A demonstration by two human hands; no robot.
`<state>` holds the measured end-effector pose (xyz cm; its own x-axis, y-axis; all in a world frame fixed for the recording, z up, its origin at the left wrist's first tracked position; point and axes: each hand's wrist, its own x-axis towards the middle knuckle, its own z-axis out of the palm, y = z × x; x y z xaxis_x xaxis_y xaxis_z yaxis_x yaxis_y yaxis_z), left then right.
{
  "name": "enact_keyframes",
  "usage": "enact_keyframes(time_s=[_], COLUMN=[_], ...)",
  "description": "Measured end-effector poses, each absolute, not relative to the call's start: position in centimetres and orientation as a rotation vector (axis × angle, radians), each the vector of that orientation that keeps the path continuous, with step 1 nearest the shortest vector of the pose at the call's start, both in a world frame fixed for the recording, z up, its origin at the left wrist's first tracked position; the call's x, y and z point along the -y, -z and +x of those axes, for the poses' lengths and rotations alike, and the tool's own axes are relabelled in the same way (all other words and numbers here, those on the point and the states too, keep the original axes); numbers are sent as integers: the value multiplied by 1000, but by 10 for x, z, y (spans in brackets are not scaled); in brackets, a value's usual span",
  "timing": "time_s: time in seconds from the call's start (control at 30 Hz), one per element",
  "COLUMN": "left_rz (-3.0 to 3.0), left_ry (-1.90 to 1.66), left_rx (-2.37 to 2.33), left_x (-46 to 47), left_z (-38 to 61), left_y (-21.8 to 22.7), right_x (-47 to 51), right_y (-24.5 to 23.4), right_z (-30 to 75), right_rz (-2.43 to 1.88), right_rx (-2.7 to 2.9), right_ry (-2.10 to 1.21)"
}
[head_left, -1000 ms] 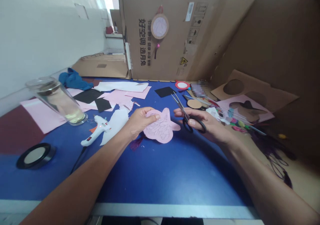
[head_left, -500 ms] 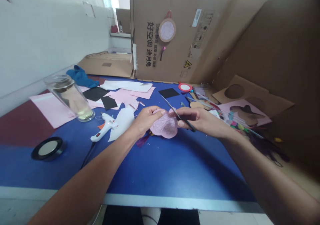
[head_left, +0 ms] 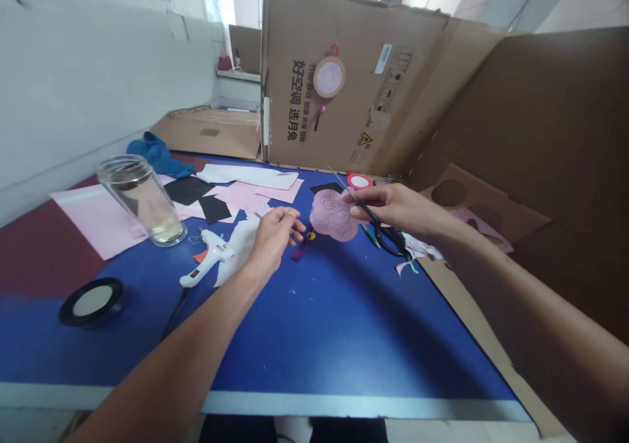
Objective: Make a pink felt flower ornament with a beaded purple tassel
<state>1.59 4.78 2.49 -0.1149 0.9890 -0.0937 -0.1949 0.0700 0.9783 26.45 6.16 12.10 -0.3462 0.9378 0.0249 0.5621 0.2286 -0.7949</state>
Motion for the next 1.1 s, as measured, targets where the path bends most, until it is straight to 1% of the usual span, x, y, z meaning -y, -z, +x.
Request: enact_keyframes(time_s=[0.13, 0.2, 0.37, 0.47, 0.53, 0.67, 0.8, 0.93, 1.03, 1.1], left_rz=[984, 921, 652, 546, 479, 437, 470, 485, 450, 446], left_ry=[-1009, -937, -1111, -1189, -1246, -1377, -1423, -1498, -1558, -1583], left_rx=[-1121, -1040, -585, -429, -427, -484, -570, -631, -663, -668], left_x=[-38, -35, -36, -39, -41, -43, -43, -44, -45, -45], left_z=[27, 31, 34, 32, 31, 32, 31, 27, 24, 22], left_y=[-18, -11, -4, -7, -10, -13, -13, -16, -22, -25], right_x=[-73, -76, -68, -58, -53, -48, -45, -35, -23, -17], right_y=[-129, -131, -130, -123, -117, -106, -102, -97, -88, -77], right_z=[255, 251, 234, 223, 217, 210, 216, 234, 247, 252], right_rz=[-1310, -1266, -1135, -1021, -990, -1005, -972, -1008, -1173, -1214], right_rx=[1994, 1937, 1722, 1605, 1566, 1557, 1531, 1553, 1591, 1590], right_ry=[-914, -947, -1168, -1305, -1354, -1351, -1371, -1237, -1056, -1098])
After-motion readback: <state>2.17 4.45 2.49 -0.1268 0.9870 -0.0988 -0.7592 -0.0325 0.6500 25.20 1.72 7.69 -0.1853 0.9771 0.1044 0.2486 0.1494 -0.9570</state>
